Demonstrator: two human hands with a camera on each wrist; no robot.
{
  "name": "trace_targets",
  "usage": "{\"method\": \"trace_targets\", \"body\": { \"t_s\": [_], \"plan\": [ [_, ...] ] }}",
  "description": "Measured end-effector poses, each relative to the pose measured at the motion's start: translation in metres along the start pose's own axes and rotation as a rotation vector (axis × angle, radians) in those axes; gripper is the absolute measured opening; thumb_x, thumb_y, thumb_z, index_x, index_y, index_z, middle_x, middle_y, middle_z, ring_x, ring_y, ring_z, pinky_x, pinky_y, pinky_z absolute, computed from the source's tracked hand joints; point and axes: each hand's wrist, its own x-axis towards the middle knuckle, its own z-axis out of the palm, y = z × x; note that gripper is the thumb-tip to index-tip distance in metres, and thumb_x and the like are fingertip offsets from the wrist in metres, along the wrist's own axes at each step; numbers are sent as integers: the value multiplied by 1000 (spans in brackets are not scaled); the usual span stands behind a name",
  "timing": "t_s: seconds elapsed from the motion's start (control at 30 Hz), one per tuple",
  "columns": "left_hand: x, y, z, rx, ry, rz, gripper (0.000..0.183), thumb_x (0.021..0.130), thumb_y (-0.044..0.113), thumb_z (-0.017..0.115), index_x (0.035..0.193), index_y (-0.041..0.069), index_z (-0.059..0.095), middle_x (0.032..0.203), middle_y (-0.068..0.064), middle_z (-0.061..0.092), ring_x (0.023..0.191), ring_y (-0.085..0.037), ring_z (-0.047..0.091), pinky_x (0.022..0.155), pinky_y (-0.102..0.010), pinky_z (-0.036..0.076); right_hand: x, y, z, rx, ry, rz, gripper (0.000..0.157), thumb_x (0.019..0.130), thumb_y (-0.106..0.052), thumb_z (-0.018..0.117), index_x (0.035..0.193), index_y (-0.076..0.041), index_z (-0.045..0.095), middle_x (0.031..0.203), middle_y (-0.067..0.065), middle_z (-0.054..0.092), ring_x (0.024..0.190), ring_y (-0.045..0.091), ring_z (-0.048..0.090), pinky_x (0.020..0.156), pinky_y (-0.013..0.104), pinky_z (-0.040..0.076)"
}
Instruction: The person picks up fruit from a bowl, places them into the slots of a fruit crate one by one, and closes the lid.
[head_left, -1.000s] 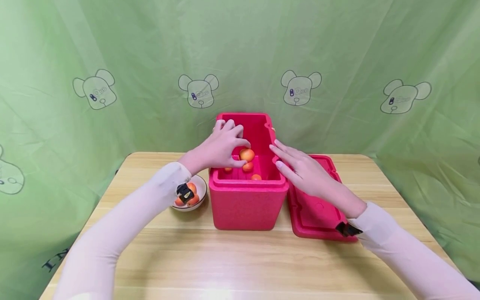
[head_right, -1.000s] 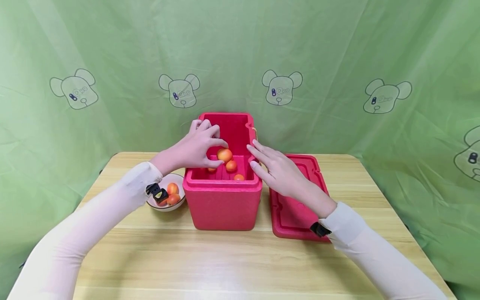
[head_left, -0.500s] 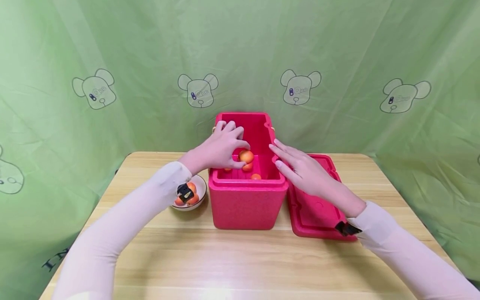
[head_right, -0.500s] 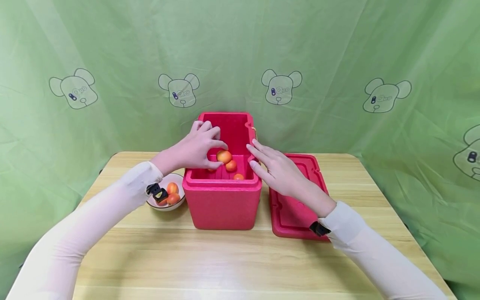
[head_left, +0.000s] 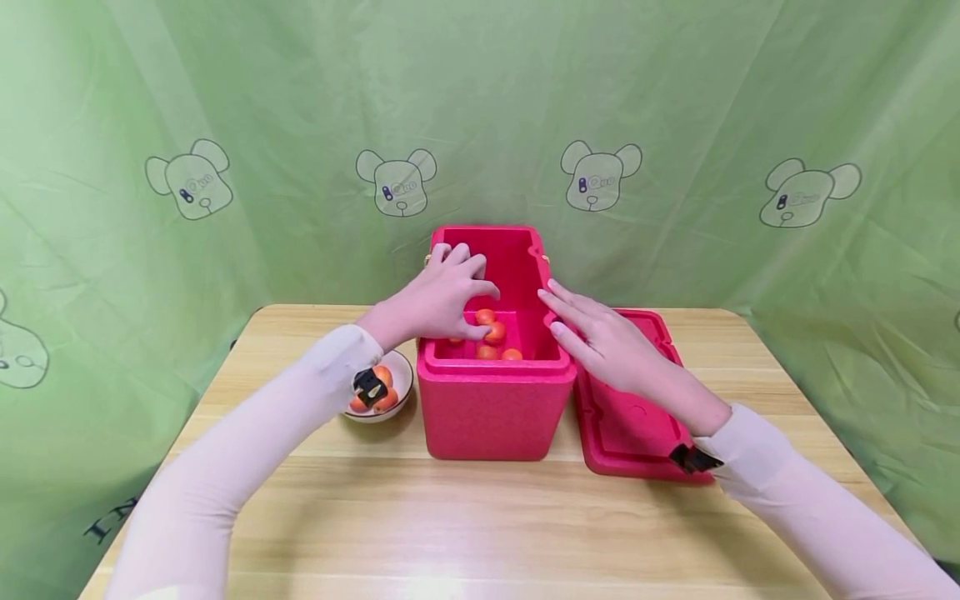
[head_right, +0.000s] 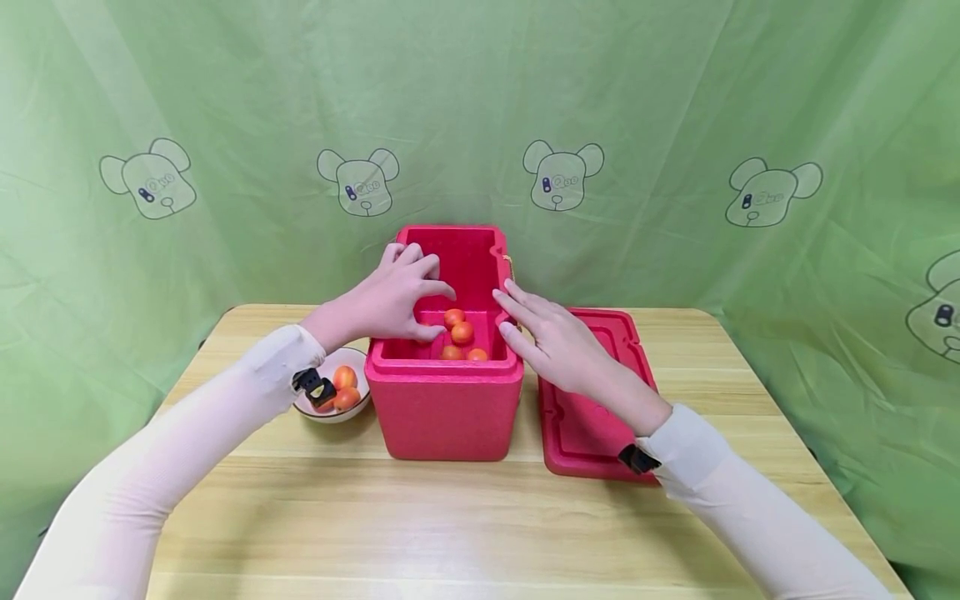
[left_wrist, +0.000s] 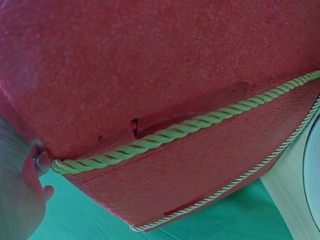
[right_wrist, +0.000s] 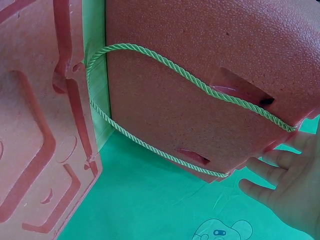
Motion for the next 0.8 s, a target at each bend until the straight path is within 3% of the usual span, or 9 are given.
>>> {"method": "trace_targets", "body": {
  "t_s": [0.3,0.5,0.67,0.8],
  "plan": [
    [-1,0,-1,-12,20,0,41,82,43,74,118,23,74,110,-4,56,108,-23,43,97,-48,30,0,0,0,-1,-4,10,61,105,-39,50,161,-31,29,170,-3,22,154,31,31,116,57,37],
    [-4,-1,0,-35,71,4,35,85,41,72,114,22,75,105,-3,56,105,-22,44,97,-48,29,1,-1,0,-1,-6,12,61,105,-40,50,161,-30,30,170,-2,23,153,31,31,114,59,39],
    [-12,-3,-2,-61,136,11,34,86,42,71,112,20,76,101,-4,56,100,-23,44,95,-48,31,0,0,1,-2,-12,19,61,105,-43,49,161,-31,29,170,-3,21,154,31,31,113,58,39],
    [-22,-9,-6,-101,164,-37,34,86,43,73,112,21,76,99,-4,55,101,-22,44,97,-48,31,0,0,1,1,-18,27,62,104,-45,49,161,-33,27,171,-6,20,154,28,30,114,57,40]
  ]
}}
